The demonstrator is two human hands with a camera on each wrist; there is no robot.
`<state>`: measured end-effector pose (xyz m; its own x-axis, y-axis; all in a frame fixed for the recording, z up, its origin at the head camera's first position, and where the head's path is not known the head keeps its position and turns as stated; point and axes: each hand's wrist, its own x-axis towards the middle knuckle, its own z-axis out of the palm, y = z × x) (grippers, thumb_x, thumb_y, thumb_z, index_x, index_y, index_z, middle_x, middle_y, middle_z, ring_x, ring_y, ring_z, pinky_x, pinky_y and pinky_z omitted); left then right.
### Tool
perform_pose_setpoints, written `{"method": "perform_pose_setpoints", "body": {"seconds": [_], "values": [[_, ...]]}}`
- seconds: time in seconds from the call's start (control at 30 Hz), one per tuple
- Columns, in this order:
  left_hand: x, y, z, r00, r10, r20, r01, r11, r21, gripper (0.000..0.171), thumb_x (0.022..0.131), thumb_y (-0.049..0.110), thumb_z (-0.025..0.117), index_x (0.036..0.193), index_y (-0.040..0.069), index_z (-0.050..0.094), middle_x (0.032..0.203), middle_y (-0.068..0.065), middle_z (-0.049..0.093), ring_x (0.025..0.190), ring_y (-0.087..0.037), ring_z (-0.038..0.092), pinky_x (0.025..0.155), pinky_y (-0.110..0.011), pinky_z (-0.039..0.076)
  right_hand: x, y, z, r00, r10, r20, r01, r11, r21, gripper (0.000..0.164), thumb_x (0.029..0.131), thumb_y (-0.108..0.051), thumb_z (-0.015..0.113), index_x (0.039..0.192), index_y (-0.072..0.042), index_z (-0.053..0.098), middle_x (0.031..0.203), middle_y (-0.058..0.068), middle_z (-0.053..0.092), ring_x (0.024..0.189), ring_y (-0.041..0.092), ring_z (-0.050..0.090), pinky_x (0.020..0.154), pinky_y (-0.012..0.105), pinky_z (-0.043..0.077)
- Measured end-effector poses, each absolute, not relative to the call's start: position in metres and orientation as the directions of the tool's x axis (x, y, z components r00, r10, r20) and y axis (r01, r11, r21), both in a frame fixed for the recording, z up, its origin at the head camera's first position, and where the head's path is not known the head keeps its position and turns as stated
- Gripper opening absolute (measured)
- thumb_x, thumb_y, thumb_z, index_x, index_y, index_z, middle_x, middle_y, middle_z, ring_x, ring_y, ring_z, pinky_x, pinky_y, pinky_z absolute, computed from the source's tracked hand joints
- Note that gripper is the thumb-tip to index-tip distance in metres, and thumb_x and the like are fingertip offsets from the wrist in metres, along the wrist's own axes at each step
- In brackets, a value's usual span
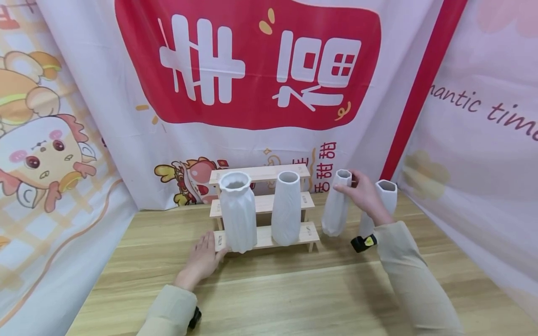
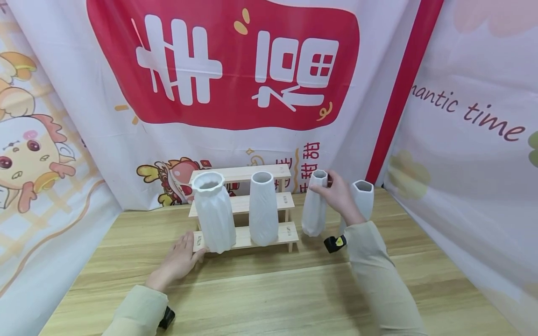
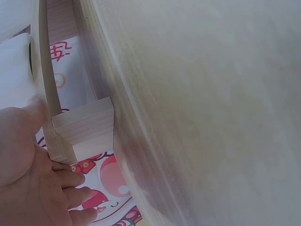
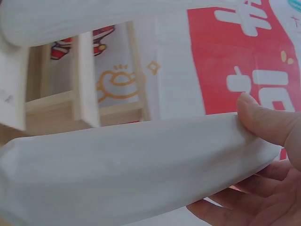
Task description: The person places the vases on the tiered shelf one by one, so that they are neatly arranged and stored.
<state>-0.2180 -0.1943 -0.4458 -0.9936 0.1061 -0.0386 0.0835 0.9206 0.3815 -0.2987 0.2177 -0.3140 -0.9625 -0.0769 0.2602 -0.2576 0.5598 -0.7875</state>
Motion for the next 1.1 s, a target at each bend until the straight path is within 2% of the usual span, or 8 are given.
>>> {"method": "perform_pose_setpoints", "body": {"seconds": [0.2,0.57,0.87,1.1], "values": [[-0.217,-0.195,-0.444,-0.993,0.107,-0.048,0.080,0.920,0.382,0.076,0.099,0.039,0.036,0.139,-0.016,0.003,0.144,-0.034,0.007,0.132,-0.047,0.008,0.107,-0.054,0.007,-0.300,0.211,-0.286,-0.955,-0.082,0.285,-0.278,0.576,-0.768,0.059,0.084,-0.030,0.069,0.127,0.001,0.045,0.120,0.021,0.052,0.107,0.036,0.051,0.086,0.051,0.046],[-0.217,-0.196,-0.449,-0.993,0.108,-0.036,0.086,0.920,0.381,0.077,0.098,0.040,0.037,0.139,-0.017,0.004,0.144,-0.035,0.008,0.131,-0.048,0.009,0.107,-0.055,0.008,-0.299,0.191,-0.243,-0.923,-0.122,0.366,-0.366,0.572,-0.734,0.050,0.084,-0.022,0.069,0.122,0.001,0.047,0.116,0.019,0.053,0.099,0.034,0.054,0.085,0.051,0.047],[-0.217,-0.195,-0.445,-0.994,0.109,-0.028,0.090,0.918,0.386,0.075,0.099,0.036,0.038,0.138,-0.017,0.004,0.143,-0.036,0.009,0.131,-0.048,0.009,0.106,-0.055,0.007,-0.294,0.177,-0.216,-0.921,-0.110,0.374,-0.365,0.578,-0.730,0.062,0.078,-0.036,0.072,0.127,-0.009,0.045,0.121,0.010,0.051,0.100,0.027,0.053,0.086,0.048,0.047],[-0.219,-0.195,-0.448,-0.994,0.108,-0.028,0.090,0.924,0.371,0.075,0.099,0.038,0.037,0.139,-0.016,0.005,0.144,-0.035,0.010,0.132,-0.047,0.011,0.107,-0.055,0.009,-0.299,0.165,-0.203,-0.914,-0.124,0.387,-0.383,0.581,-0.718,0.064,0.077,-0.038,0.073,0.127,-0.011,0.045,0.120,0.007,0.052,0.099,0.024,0.054,0.082,0.044,0.050]]}}
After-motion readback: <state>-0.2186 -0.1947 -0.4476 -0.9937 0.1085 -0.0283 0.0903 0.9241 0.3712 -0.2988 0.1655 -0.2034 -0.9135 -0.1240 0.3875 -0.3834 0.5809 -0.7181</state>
